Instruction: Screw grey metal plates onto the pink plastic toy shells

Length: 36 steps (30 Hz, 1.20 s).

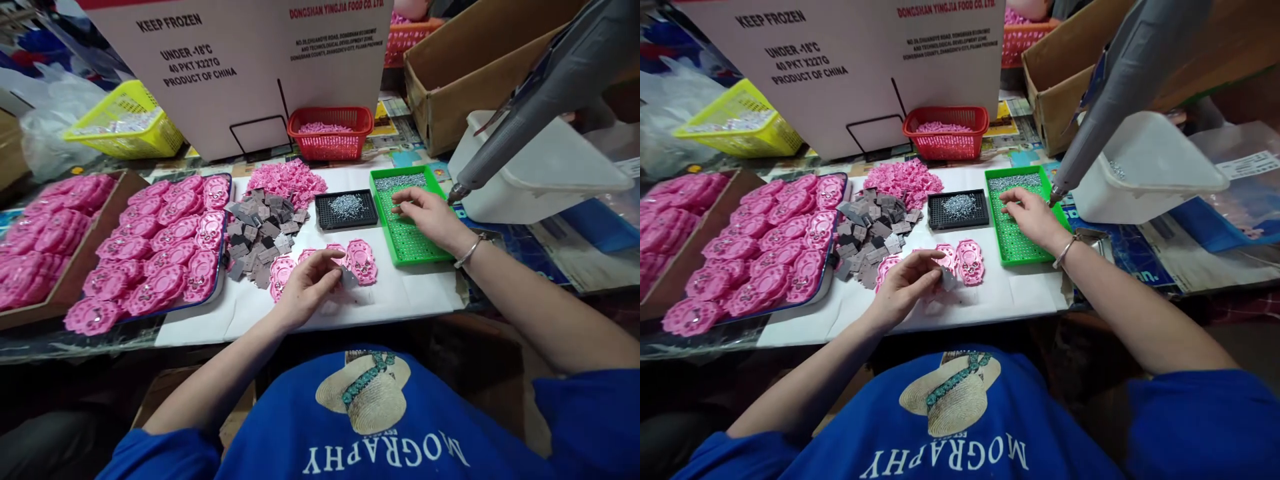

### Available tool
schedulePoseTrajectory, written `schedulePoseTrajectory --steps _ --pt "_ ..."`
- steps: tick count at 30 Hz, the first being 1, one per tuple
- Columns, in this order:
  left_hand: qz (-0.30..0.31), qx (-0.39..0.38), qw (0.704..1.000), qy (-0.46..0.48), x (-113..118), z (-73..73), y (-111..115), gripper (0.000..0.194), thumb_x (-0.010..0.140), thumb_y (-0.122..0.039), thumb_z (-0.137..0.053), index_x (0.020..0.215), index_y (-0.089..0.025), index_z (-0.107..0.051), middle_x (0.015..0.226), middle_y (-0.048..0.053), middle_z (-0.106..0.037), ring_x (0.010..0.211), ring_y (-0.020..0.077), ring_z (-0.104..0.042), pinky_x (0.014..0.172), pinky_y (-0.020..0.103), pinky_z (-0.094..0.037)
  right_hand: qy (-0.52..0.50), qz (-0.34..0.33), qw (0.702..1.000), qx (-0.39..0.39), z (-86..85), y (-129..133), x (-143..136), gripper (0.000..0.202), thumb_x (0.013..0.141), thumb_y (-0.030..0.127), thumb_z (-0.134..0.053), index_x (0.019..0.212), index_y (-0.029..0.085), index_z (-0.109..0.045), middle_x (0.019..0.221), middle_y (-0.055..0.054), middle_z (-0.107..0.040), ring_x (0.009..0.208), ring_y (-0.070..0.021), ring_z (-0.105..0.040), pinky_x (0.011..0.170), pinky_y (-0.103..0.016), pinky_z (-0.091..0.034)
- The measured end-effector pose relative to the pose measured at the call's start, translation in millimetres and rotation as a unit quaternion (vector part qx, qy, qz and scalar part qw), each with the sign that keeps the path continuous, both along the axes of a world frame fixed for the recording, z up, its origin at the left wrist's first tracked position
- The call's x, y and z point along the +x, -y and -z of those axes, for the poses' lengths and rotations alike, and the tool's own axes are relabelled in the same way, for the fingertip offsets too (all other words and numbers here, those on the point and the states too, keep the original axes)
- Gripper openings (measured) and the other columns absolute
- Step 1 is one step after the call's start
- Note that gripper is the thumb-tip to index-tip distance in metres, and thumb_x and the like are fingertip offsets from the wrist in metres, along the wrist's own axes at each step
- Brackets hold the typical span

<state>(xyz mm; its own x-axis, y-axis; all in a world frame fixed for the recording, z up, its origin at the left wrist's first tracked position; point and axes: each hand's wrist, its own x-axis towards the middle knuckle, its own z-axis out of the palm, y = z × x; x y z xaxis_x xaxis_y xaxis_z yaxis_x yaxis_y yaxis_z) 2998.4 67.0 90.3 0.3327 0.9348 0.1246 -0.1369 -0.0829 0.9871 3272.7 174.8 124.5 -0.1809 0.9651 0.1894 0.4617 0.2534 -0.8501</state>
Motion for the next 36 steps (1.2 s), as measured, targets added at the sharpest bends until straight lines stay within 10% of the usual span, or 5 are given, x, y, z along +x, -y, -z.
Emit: schedulePoseTrajectory --steps 4,9,16,23,36 --pt "-0.053 0.039 0.995 -0.073 -14.4 -5.4 -15.8 0.028 0.087 -0.036 -0.068 0.106 -0.015 -0.068 0.079 0.002 -0.065 0.067 0.0109 -0.056 0.061 0.022 -0.043 0.2 -0.039 0.967 0.154 -13.6 -4.8 -36.5 0.022 0.091 0.022 -0.051 0.105 0.018 -0.068 0.103 -0.009 -0.07 0.097 -0.0209 -0.064 0.09 -0.039 -0.053" --pt "-0.029 0.128 0.966 -0.224 -10.3 -9.5 -40.9 0.022 0.089 -0.02 -0.056 0.101 -0.014 -0.073 0.097 0.008 -0.074 0.084 0.0176 -0.066 0.078 0.029 -0.05 0.468 -0.071 0.87 0.138 -14.8 -32.4 -84.2 0.023 0.09 0.015 -0.053 0.106 0.009 -0.069 0.109 -0.019 -0.064 0.1 -0.0267 -0.059 0.087 -0.04 -0.048" --pt "-0.032 0.272 0.892 -0.36 -13.9 -13.2 -63.8 0.025 0.094 -0.022 -0.054 0.11 -0.014 -0.071 0.103 0.01 -0.069 0.086 0.0189 -0.065 0.079 0.031 -0.05 0.436 -0.102 0.887 0.114 -11.9 -53.2 -107.8 0.027 0.09 0.017 -0.059 0.114 0.014 -0.071 0.107 -0.013 -0.065 0.097 -0.0214 -0.061 0.09 -0.034 -0.048" --pt "-0.105 0.258 0.828 -0.487 -24.4 -5.4 -100.4 0.027 0.094 -0.024 -0.057 0.117 -0.013 -0.068 0.101 0.011 -0.066 0.089 0.0234 -0.064 0.078 0.034 -0.05 0.395 -0.134 0.9 0.129 -10.9 -54.1 -105.2 0.029 0.094 0.023 -0.057 0.119 0.019 -0.071 0.112 -0.011 -0.063 0.104 -0.0223 -0.059 0.096 -0.036 -0.047" --pt "-0.108 0.294 0.857 -0.41 -34.6 17.5 -111.2 0.011 0.094 -0.021 -0.058 0.095 -0.015 -0.068 0.089 0.006 -0.065 0.078 0.0172 -0.06 0.071 0.029 -0.047 0.494 -0.103 0.86 0.08 -17.9 -44.2 -85.8 0.026 0.094 0.024 -0.055 0.113 0.013 -0.07 0.105 -0.012 -0.065 0.094 -0.0224 -0.06 0.08 -0.034 -0.046"
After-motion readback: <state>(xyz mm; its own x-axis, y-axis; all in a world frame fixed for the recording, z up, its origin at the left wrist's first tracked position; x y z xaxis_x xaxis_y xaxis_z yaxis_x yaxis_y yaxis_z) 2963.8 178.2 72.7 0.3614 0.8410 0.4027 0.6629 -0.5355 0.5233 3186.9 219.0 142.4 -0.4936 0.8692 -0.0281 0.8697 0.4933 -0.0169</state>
